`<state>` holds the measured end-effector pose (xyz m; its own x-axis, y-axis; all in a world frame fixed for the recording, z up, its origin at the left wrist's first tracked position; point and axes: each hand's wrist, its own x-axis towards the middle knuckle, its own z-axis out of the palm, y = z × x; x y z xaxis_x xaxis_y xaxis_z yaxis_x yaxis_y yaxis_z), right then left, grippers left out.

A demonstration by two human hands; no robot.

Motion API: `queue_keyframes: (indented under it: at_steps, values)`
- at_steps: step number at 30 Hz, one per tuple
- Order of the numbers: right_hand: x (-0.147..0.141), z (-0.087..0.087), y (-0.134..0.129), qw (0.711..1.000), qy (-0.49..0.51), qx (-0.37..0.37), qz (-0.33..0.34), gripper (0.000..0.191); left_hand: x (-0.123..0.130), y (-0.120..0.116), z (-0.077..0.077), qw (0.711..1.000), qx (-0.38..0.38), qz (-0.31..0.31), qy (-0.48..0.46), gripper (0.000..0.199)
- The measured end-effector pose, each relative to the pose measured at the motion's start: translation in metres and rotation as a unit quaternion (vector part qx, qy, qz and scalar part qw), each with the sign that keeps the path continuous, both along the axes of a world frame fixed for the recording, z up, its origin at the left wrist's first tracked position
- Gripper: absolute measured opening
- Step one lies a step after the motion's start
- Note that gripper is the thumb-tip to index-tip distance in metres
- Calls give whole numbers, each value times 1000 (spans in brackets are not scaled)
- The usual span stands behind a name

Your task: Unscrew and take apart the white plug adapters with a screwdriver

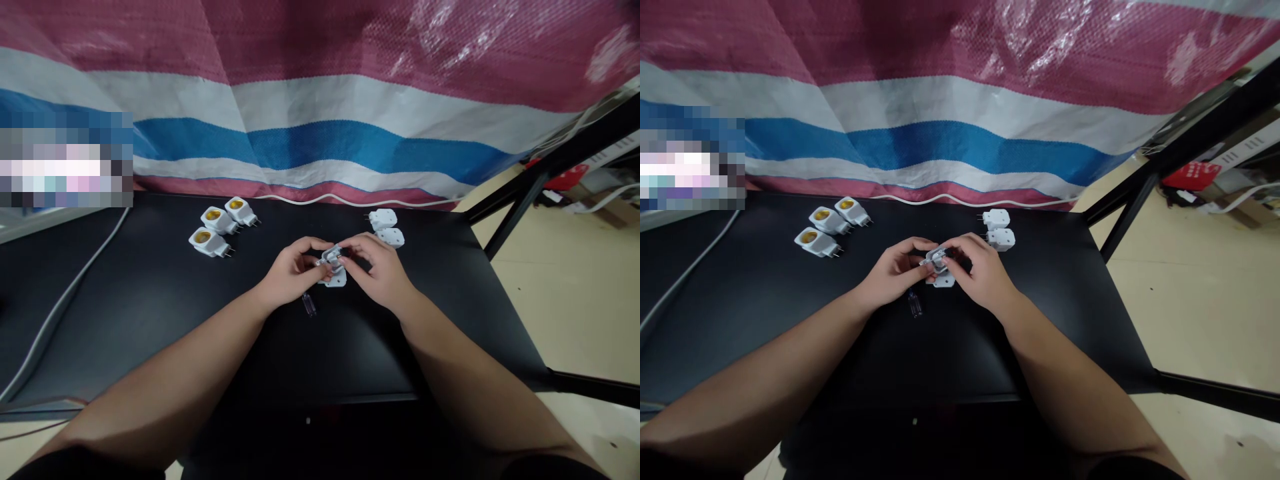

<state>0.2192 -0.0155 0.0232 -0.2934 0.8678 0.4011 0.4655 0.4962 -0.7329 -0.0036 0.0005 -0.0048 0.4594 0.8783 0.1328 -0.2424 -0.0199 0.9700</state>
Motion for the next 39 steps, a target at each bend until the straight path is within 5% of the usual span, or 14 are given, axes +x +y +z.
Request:
queue_keyframes:
  at_steps: [5,13,39]
  values:
    - [1,0,1,1000,0,19,-15,23,0,2,-3,997,-61,-26,-28,49]
    - [0,3,-1,997,-28,65,16,28,-2,3,-5,996,-49,-66,-41,64]
    - [-7,7,-11,994,-28,106,-6,27,-1,3,1,987,-143,-52,-51,58]
